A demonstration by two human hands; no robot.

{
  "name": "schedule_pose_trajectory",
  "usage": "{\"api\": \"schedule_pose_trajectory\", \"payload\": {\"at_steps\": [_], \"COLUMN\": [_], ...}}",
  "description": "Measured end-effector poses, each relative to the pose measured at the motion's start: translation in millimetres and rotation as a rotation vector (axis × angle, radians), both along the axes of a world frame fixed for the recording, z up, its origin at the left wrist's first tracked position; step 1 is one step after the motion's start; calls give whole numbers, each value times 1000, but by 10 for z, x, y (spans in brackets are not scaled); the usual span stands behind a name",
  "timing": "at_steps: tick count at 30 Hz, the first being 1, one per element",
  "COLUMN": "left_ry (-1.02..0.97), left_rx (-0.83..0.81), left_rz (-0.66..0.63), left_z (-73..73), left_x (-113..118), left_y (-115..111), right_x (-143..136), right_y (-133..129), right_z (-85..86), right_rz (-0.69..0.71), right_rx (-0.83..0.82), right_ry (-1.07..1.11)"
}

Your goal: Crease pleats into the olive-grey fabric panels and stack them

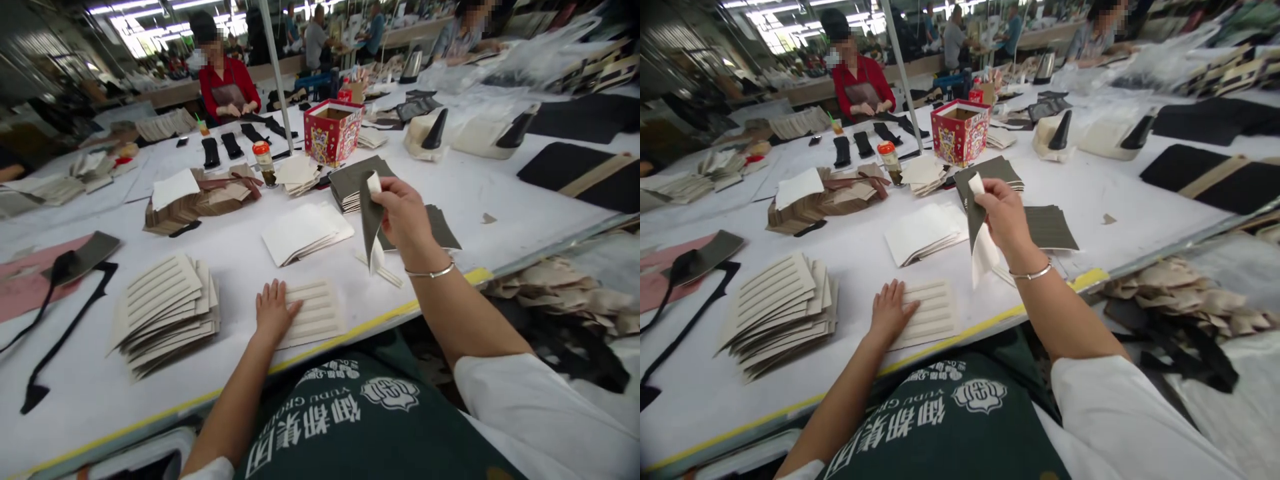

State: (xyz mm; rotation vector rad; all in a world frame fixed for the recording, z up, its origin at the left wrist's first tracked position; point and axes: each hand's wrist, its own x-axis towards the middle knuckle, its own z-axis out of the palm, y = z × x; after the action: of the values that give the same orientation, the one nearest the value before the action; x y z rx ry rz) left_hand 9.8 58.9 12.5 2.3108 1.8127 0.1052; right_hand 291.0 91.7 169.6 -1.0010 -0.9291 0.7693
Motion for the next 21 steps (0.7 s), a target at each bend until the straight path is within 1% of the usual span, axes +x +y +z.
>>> {"api": "schedule_pose_trajectory", "payload": {"at_steps": [2, 3, 4, 5, 6, 7, 8, 9, 10, 11, 12, 14, 15, 16, 19, 21], "left_ry": [-149, -284, -463, -678, -907, -1127, -1316, -1464, -1569, -1638, -1680, -1680, -1628, -1532, -1070, -820], "left_rx": [51, 59, 26, -65, -214, -400, -580, -715, -781, -766, -686, -448, -340, -251, -43, 66], "left_rz": [74, 92, 92, 73, 41, 10, -9, -2, 32, 91, 166, 298, 333, 345, 289, 225], "left_z": [72, 132, 203, 282, 363, 440, 509, 567, 613, 645, 664, 670, 661, 646, 593, 565], "left_x": [0, 0, 3, 8, 17, 30, 47, 64, 80, 90, 91, 60, 30, -7, -114, -153], "left_y": [-114, -160, -203, -246, -288, -329, -366, -395, -412, -417, -409, -368, -344, -325, -333, -394], "right_x": [-269, -409, -542, -662, -764, -845, -904, -942, -959, -957, -941, -873, -828, -780, -645, -586], "right_y": [-142, -203, -261, -317, -371, -422, -470, -514, -555, -595, -636, -722, -770, -819, -949, -994], "right_z": [10, 28, 52, 79, 101, 111, 102, 69, 11, -68, -163, -371, -471, -560, -771, -878], "right_rz": [142, 207, 263, 306, 333, 347, 352, 352, 350, 346, 346, 365, 387, 421, 537, 565], "right_rx": [-46, -59, -62, -58, -48, -37, -31, -35, -50, -75, -109, -185, -230, -280, -481, -609], "right_ry": [33, 51, 71, 95, 121, 148, 173, 196, 214, 229, 239, 248, 246, 240, 204, 189]}}
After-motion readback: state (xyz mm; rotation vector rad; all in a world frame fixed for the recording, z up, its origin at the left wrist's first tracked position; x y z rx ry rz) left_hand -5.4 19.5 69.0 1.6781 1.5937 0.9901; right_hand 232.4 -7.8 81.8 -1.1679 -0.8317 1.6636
